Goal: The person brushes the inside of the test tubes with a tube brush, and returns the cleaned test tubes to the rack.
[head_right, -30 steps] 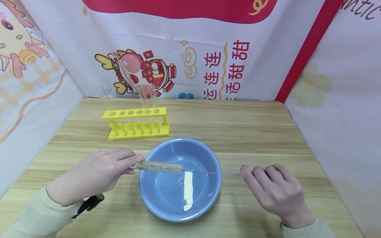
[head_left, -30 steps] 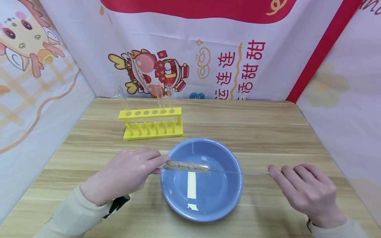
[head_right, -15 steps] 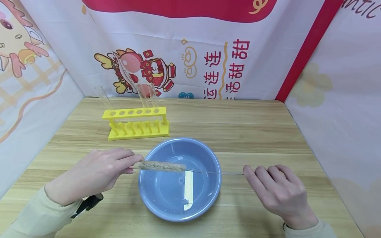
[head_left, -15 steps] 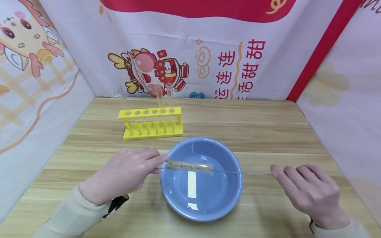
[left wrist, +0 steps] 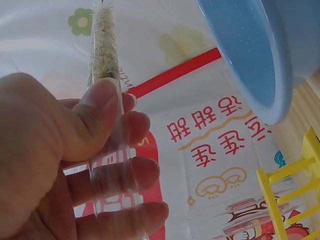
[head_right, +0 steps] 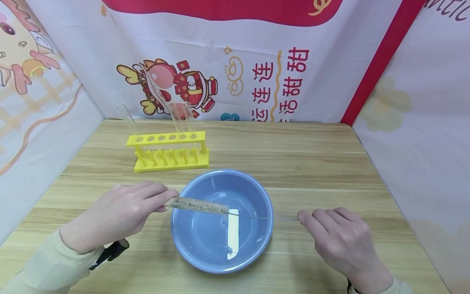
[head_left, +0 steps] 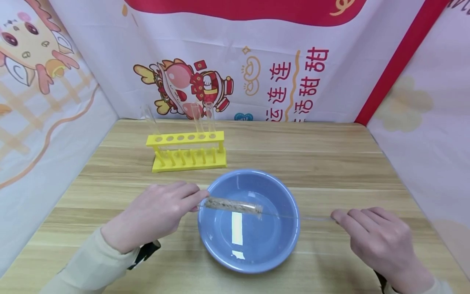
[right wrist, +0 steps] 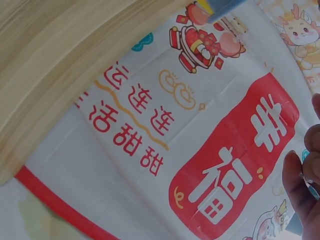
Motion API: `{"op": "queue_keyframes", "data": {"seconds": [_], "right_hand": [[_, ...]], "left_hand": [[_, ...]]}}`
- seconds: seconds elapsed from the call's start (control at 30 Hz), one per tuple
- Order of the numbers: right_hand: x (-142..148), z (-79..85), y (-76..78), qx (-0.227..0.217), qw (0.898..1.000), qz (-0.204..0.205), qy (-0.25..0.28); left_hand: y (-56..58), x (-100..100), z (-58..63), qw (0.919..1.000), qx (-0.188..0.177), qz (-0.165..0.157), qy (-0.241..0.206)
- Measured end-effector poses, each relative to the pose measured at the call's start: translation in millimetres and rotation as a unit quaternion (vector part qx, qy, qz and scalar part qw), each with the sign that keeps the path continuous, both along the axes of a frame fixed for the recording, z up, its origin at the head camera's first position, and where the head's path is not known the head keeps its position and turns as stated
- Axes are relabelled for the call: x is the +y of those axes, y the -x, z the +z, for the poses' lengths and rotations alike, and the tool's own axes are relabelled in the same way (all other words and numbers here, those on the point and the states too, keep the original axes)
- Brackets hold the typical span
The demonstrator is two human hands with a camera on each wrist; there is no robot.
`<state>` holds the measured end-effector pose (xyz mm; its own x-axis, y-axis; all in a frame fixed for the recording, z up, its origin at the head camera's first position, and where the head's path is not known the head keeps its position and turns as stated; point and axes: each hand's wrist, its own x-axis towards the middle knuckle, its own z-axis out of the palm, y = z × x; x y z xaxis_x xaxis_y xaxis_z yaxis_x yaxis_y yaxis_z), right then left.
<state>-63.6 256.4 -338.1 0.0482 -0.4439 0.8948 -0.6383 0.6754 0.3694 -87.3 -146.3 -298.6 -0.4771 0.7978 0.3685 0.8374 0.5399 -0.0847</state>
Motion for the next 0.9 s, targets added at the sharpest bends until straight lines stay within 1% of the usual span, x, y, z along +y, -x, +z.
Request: {"op": "queue_keyframes", "data": {"seconds": [0.2,0.47,0.6,0.73,0.9], "right_hand": [[-7,8.9,-3.6,-0.041,0.999,0.012,-0.024],[-3,2.3,-5.5,-0.088,0.995,0.000,-0.045],[-2,-1.2,-5.8,-0.126,0.990,0.000,-0.060],[-2,-2.7,-6.4,-0.170,0.983,0.001,-0.073],[-2,-4.6,-5.6,-0.196,0.977,-0.004,-0.083]], "left_hand": [[-0.8,1,0.8,0.9999,0.016,0.000,0.004],[1.5,0,-3.0,0.9995,0.029,0.002,0.011],[3.4,0,-5.3,0.9997,0.023,0.005,0.011],[5.1,-1,-8.1,0.9997,0.020,0.006,0.010],[6.9,-2,-11.8,0.9997,0.022,0.004,0.005]]}}
